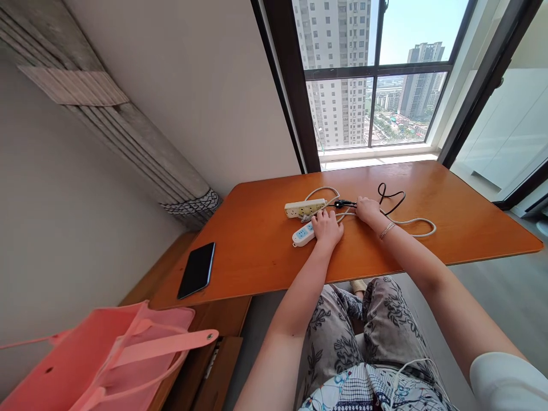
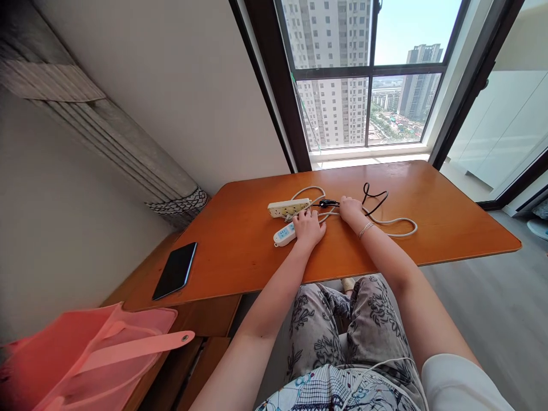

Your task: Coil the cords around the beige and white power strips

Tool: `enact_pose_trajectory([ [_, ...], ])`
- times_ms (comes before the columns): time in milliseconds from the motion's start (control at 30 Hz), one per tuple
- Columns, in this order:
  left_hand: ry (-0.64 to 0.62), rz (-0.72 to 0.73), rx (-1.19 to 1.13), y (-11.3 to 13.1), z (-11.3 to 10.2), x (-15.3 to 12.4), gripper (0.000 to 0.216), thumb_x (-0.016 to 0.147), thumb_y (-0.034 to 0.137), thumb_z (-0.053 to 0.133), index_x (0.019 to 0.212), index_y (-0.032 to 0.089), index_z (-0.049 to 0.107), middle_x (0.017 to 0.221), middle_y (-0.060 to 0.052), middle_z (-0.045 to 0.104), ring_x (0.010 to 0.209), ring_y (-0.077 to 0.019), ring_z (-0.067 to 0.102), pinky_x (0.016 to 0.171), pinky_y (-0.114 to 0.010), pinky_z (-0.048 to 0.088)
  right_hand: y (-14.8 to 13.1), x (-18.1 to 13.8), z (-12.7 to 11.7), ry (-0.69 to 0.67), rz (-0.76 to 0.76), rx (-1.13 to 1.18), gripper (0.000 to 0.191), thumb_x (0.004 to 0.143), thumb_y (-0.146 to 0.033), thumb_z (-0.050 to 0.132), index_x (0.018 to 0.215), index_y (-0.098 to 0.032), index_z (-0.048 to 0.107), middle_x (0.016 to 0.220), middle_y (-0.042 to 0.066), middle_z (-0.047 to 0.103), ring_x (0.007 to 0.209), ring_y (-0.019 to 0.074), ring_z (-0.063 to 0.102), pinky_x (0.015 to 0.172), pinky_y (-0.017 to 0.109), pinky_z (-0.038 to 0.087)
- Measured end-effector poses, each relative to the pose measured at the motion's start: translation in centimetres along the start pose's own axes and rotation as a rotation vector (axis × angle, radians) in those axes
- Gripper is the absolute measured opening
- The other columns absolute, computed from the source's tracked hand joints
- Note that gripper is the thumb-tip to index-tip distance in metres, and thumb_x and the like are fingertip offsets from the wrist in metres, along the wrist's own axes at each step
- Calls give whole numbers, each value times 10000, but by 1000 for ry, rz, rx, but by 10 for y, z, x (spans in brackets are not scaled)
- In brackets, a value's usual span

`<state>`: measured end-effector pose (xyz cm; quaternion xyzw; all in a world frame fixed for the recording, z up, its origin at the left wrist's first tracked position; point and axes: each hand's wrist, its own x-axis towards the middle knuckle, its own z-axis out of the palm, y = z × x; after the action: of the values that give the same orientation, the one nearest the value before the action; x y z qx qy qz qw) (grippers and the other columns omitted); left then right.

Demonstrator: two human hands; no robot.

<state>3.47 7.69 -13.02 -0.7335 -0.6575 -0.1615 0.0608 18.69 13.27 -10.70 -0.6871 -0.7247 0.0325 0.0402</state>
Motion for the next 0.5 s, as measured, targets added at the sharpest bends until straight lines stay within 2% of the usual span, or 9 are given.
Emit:
enact_pose_trajectory([
  [133,16,-54,-2,-2,5,1,422,832,377,606,1179,135,602,1519,-251,434,1416,-400,364,1084,-559,343,6,0,-7,-17,-12,72,303,971,-279,463,1129,-82,631,1178,250,668,1106,294,644,891,362,485],
  [233,34,-78,-22,-4,7,3,490,813,378,624,1222,114,570,1573,-275,334,1461,-418,303,1118,-571,311,13,-5,-14,46,-5,147,348,999,-331,410,1184,-100,593,1230,230,653,1089,292,644,881,367,480],
  [333,64,-94,-55,-6,7,4,507,812,358,623,1230,80,552,1585,-311,275,1477,-417,283,1139,-548,305,22,-8,-24,138,-10,254,333,1012,-351,370,1204,-143,546,1173,160,679,1029,237,641,836,323,473],
  [433,89,-124,-102,-7,5,5,516,809,351,628,1226,59,542,1585,-328,256,1473,-420,298,1147,-521,316,31,-12,-37,314,-58,648,201,931,-344,491,1024,-181,563,949,59,674,852,177,600,746,282,455],
  [500,84,-153,-132,-7,5,6,530,809,354,631,1241,65,527,1578,-323,279,1460,-417,329,1143,-523,326,37,-18,-49,432,-113,988,135,823,-317,585,876,-199,549,794,-4,596,739,145,532,695,266,429],
])
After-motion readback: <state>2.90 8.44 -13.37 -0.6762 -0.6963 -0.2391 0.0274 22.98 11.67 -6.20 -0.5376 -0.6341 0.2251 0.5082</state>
